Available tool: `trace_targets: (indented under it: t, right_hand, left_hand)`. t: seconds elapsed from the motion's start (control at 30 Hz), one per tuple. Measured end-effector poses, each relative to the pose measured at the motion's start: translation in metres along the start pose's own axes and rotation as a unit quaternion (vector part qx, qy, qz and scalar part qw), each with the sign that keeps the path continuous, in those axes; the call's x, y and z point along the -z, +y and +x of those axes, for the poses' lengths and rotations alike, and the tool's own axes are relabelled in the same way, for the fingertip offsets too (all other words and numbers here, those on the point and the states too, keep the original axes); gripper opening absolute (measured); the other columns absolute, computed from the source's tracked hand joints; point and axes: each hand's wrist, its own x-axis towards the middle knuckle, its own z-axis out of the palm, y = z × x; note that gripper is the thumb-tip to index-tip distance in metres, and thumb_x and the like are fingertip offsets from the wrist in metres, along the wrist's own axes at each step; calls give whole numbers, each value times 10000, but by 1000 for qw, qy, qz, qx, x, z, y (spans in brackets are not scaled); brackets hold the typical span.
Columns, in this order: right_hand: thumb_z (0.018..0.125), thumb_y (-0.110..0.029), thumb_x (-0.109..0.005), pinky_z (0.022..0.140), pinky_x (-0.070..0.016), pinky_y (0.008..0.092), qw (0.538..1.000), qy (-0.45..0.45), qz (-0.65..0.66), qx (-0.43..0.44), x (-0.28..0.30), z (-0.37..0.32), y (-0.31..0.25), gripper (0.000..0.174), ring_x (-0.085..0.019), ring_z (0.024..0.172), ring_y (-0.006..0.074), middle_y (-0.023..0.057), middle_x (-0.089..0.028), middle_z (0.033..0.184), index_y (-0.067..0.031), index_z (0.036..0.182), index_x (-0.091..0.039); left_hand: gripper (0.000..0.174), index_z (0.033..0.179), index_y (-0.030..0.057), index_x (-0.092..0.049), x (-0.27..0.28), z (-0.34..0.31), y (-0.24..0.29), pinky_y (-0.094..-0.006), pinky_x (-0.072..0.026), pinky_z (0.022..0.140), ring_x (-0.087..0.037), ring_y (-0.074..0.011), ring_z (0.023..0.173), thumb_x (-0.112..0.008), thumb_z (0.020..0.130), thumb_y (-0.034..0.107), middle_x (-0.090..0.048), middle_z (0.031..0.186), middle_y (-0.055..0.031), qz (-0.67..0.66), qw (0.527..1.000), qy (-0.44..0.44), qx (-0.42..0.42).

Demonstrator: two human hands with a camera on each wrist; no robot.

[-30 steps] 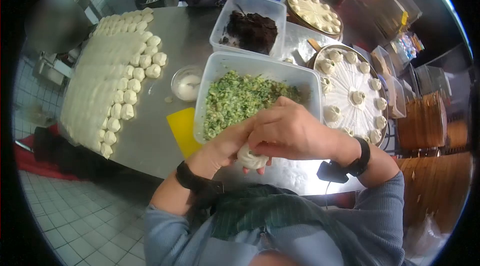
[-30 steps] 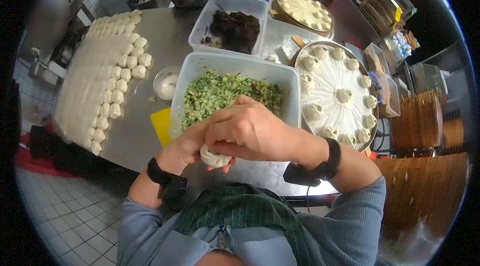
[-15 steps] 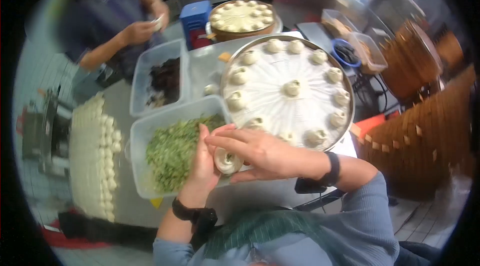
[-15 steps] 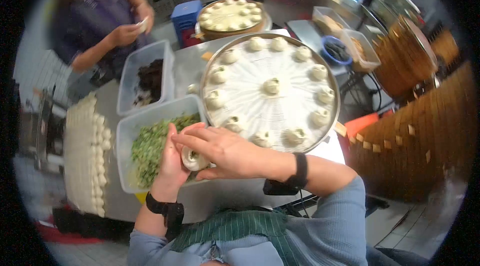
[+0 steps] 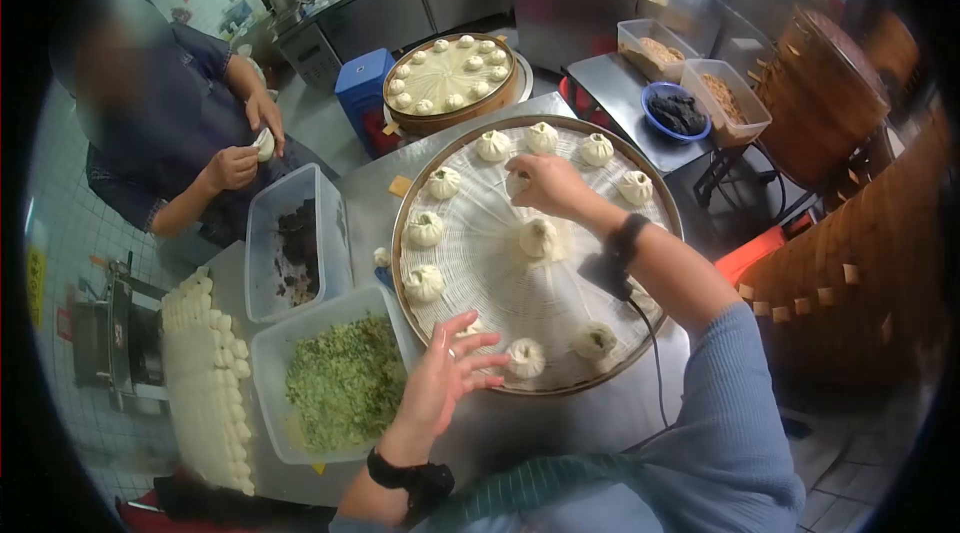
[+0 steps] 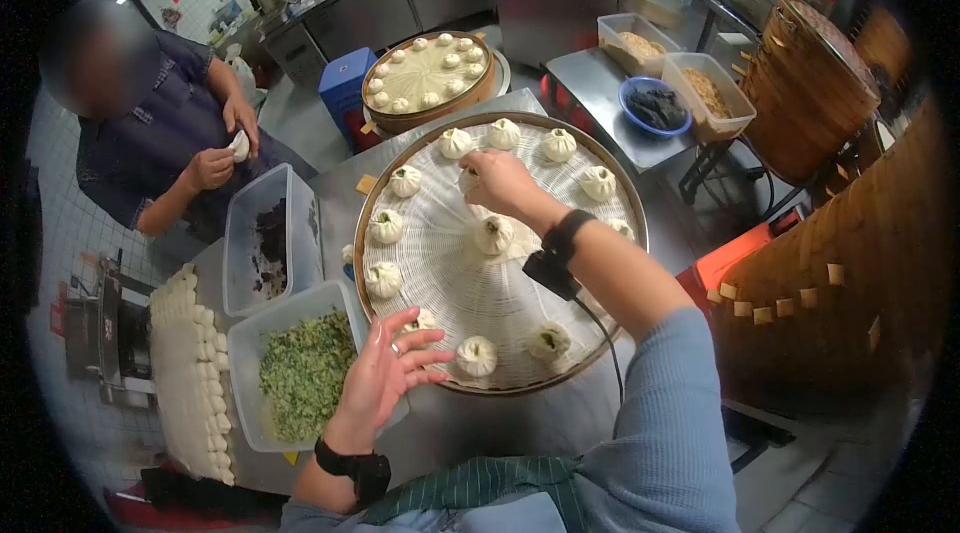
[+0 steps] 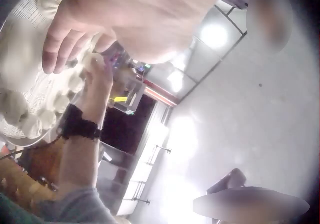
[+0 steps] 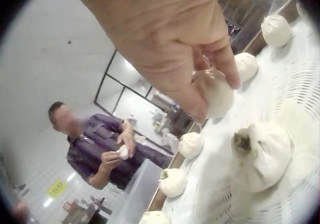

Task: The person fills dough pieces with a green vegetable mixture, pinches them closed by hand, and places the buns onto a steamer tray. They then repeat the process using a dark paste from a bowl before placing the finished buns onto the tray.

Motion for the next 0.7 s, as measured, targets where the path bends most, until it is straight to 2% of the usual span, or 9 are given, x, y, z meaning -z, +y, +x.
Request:
trace_targets:
  t: [0.17, 0.3, 0.33, 0.4, 0.5, 0.53, 0.57, 0.63, 0.7]
  right_hand:
    - [608, -181, -747, 808, -507, 402, 992, -62, -107, -1, -45, 33, 31, 421, -627, 909, 336, 149, -656, 928, -85, 1009, -661]
    - [642, -257, -765, 886, -482, 407, 977, -151, -102, -113, -20, 34, 3, 631, -597, 1011, 339, 173, -619, 1078, -123, 1222, -557]
    - [673, -297, -770, 939, -451, 402, 990, -78, -113, -23, -12, 32, 12, 702, -559, 1087, 338, 182, -581, 1173, -132, 1295, -490]
    - [716, -327, -760, 953, -430, 399, 997, 24, -65, -44, 27, 21, 19, 634, -540, 1115, 339, 196, -565, 1210, -81, 1250, -524]
    - [770, -355, -716, 854, -486, 368, 974, 67, -72, -206, 101, -15, 43, 536, -632, 968, 299, 169, -657, 1042, -79, 1209, -585]
    - [779, -356, -701, 838, -489, 355, 967, 82, -64, -231, 125, -31, 66, 497, -637, 963, 290, 160, -666, 1022, -81, 1183, -608]
    - [794, -344, -682, 742, -504, 323, 962, 145, -83, -217, 143, -51, 86, 452, -653, 823, 251, 135, -674, 904, -77, 1155, -629]
    - [810, -315, -669, 606, -492, 318, 934, 185, -9, -304, 180, -87, 122, 404, -609, 663, 188, 89, -645, 784, -51, 1115, -640]
    - [818, -302, -662, 554, -469, 308, 906, 206, 78, -362, 196, -123, 169, 379, -577, 624, 162, 70, -626, 761, -38, 1090, -644]
  left_hand:
    - [548, 1322, 24, -378, 30, -12, 12, -414, -496, 839, -596, -327, 1036, -235, 1011, 452, -554, 1167, -215, -10, 1000, -1, -15]
    - [530, 1312, 29, -391, 51, -19, 14, -412, -497, 832, -602, -314, 1025, -251, 1011, 441, -566, 1155, -208, -46, 998, -31, -37]
    - [516, 1311, 34, -393, 55, -21, 16, -412, -497, 830, -605, -309, 1018, -261, 1011, 432, -569, 1153, -206, -52, 997, -40, -40]
    - [504, 1307, 37, -398, 58, -23, 16, -409, -498, 826, -608, -306, 1008, -268, 1010, 422, -572, 1149, -202, -45, 997, -42, -37]
    - [464, 1296, 44, -409, 57, -17, 17, -398, -501, 814, -616, -294, 976, -313, 1003, 391, -581, 1132, -189, -25, 998, -45, -27]
    - [451, 1293, 43, -411, 53, -15, 17, -393, -502, 810, -615, -291, 976, -335, 1000, 379, -582, 1131, -185, 6, 999, -45, -19]
    - [439, 1290, 43, -412, 47, -12, 16, -387, -504, 805, -615, -288, 977, -358, 998, 367, -583, 1131, -180, 37, 998, -44, -12]
    - [403, 1228, 13, -461, 35, -5, 11, -366, -515, 781, -631, -279, 948, -406, 989, 332, -609, 1087, -175, 48, 998, -33, -1]
    - [388, 1144, -25, -516, 33, 2, 2, -345, -526, 759, -651, -268, 908, -421, 987, 318, -635, 1019, -169, 136, 984, -39, 104]
